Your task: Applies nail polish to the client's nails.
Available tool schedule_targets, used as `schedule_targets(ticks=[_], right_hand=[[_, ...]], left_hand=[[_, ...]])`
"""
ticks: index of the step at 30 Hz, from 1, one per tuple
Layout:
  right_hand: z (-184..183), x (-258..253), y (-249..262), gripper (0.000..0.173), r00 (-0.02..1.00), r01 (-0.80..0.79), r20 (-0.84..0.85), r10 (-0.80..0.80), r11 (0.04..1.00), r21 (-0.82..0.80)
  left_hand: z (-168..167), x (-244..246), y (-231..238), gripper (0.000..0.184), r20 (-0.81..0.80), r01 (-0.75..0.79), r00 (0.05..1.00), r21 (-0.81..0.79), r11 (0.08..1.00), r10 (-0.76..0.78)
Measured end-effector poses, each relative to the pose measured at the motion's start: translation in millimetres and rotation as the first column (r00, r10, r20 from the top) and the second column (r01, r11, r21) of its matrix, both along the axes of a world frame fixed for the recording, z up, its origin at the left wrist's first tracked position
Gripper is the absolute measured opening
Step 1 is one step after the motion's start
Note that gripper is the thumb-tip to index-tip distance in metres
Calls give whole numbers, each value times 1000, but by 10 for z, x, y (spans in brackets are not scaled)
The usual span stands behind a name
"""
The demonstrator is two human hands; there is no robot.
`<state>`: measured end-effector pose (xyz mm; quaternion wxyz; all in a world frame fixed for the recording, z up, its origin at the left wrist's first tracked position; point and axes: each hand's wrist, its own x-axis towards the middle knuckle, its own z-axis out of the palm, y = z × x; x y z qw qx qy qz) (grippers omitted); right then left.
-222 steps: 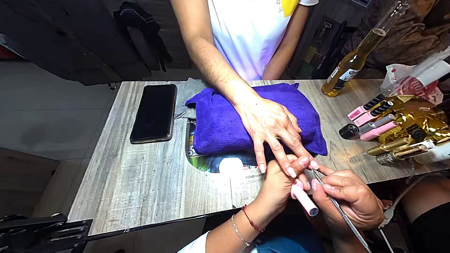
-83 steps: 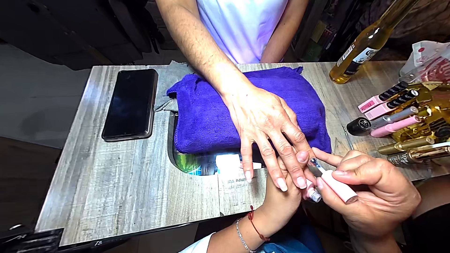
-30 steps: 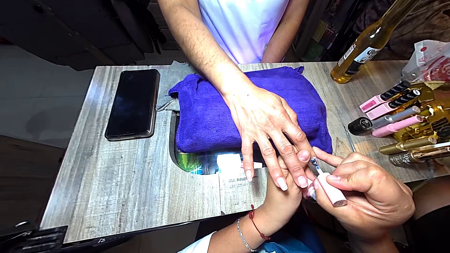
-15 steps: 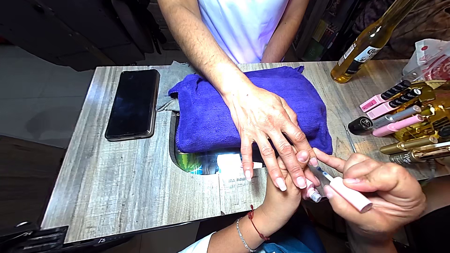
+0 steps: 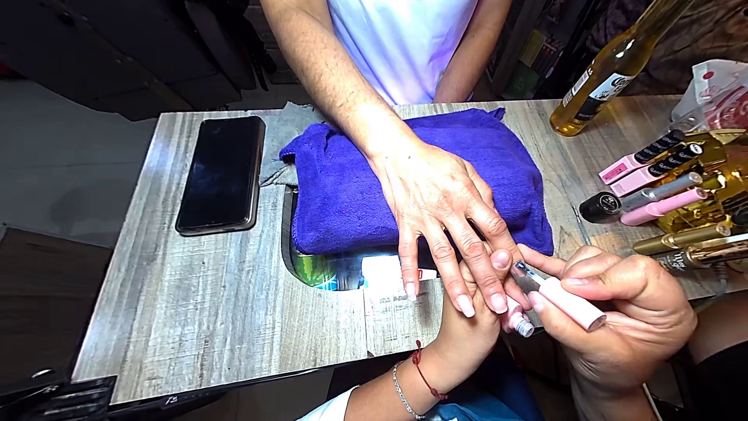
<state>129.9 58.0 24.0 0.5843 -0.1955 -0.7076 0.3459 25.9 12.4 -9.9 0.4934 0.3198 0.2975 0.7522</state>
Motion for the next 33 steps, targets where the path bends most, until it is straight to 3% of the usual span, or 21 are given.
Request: schedule_targets(ticks=[27,33], right_hand=[[5,49,-1,33,994,-85,-78,80,994,-62],[20,3,-17,32,1000,4,-12,-4,1000,18]], left_hand=[[2,-16,-6,24,20,42,999,9,999,-42],[13,-6,7,26,0,12,1000,6,1000,-12]])
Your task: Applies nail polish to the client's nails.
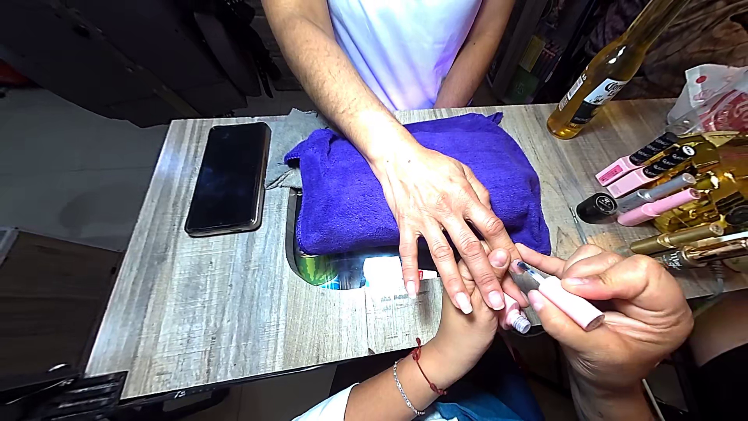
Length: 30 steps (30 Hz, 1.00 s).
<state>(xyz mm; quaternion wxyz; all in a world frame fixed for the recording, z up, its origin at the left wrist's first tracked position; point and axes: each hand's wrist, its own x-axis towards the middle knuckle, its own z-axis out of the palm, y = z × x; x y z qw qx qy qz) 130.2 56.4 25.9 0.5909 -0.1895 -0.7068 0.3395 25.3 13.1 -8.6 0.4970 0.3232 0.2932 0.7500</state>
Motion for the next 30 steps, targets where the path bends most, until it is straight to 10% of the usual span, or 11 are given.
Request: schedule_targets(ticks=[30], right_hand=[[-13,16,7,31,1000,-3,31,3,1000,-6]], left_hand=[[-14,8,-2,24,-5,-15,1000,-4,1000,15]])
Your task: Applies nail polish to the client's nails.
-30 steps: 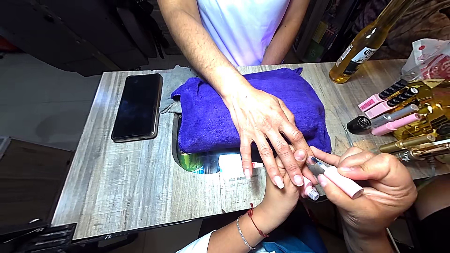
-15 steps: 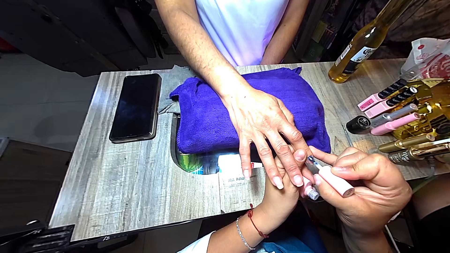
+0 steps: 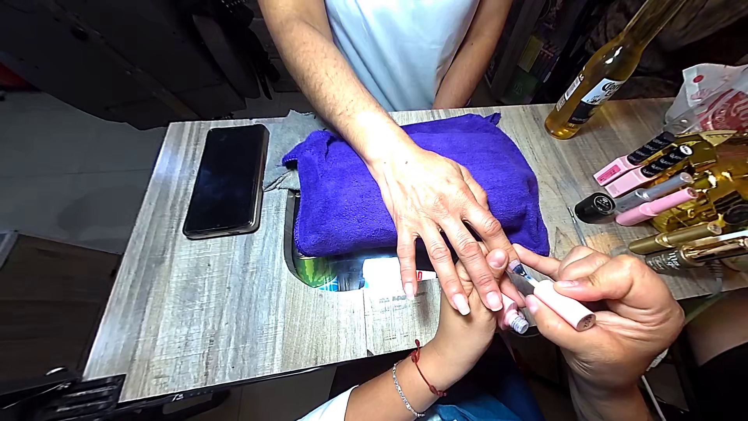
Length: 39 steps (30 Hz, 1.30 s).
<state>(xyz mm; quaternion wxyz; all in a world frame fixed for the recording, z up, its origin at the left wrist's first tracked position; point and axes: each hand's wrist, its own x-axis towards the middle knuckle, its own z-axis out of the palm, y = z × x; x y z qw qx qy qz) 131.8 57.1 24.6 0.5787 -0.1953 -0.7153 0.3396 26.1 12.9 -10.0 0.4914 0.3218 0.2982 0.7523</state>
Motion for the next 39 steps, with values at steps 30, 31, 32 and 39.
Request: schedule_targets(ticks=[30,31,32,39], right_hand=[[-28,-17,-10,25,986,74,124,-108,965,253],[-30,-18,-10,25,985,80,127,-116,962,259],[-33,-17,-10,25,985,79,126,-115,963,259],[-21,23,-20,25,995,36,82,-52,981,190]], left_hand=[[9,-11,8,22,-21,-17,1000,0,1000,17],[9,-10,9,22,-14,-14,1000,1,1000,14],[9,-8,8,21,-6,-10,1000,-4,1000,10],[12,-6,-6,22,4,10,1000,-15,1000,-10]])
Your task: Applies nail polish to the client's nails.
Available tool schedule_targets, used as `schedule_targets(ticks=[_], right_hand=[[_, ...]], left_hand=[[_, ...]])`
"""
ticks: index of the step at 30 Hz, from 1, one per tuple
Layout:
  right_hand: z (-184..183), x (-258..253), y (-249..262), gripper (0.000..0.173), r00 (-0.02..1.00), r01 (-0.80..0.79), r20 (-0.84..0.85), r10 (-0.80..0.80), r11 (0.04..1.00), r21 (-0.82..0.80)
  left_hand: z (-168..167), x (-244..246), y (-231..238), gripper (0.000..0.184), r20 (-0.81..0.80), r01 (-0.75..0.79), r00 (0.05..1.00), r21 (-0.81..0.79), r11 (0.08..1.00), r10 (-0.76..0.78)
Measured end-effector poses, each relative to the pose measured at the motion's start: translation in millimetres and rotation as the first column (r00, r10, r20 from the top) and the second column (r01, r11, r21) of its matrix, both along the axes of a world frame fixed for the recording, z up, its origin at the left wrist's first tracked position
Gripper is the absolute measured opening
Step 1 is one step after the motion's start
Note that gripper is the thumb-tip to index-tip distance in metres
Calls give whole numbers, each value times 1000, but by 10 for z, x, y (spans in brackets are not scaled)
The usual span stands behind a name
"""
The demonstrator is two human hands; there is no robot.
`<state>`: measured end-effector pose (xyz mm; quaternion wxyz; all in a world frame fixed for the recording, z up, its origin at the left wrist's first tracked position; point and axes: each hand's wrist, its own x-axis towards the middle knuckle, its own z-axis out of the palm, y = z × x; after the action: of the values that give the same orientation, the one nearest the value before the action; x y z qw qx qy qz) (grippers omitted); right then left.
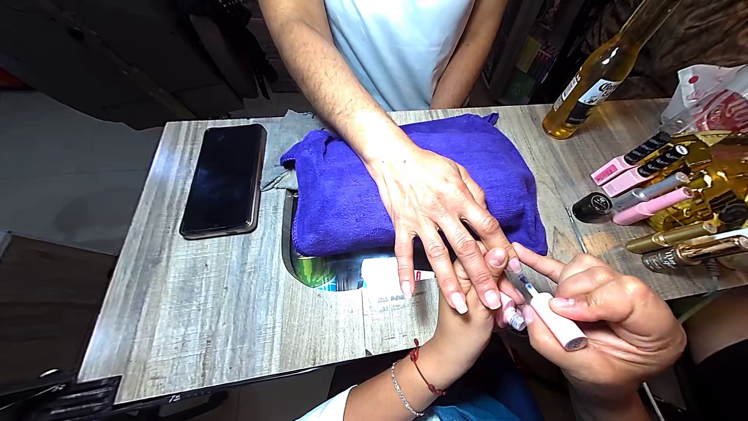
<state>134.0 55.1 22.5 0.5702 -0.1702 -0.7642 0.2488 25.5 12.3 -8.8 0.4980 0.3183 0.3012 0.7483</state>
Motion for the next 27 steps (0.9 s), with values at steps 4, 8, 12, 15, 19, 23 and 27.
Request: schedule_targets(ticks=[4,8,12,15,19,23,27], right_hand=[[-4,-39,3,25,999,34,-7,-34,999,-1],[-14,-16,18,25,1000,-18,-26,16,998,-64],[5,18,26,30,980,-148,-157,119,970,-190],[15,0,19,35,950,-226,-276,149,935,-273],[19,-26,12,36,957,-204,-265,119,924,-322],[2,18,37,36,941,-271,-289,177,905,-328],[13,79,24,34,904,-352,-365,223,873,-339]], left_hand=[[2,1,11,23,-11,-23,1000,1,1000,23],[-4,-3,13,22,4,-5,1000,15,1000,5],[-4,-9,3,24,-9,10,1000,12,1000,-10],[-9,-5,1,23,1,19,1000,15,1000,-19],[-14,-8,2,23,-12,-1,1000,11,1000,1],[-16,-10,3,24,-3,12,1000,5,1000,-12],[-23,-17,-1,25,29,50,998,11,999,-50]])
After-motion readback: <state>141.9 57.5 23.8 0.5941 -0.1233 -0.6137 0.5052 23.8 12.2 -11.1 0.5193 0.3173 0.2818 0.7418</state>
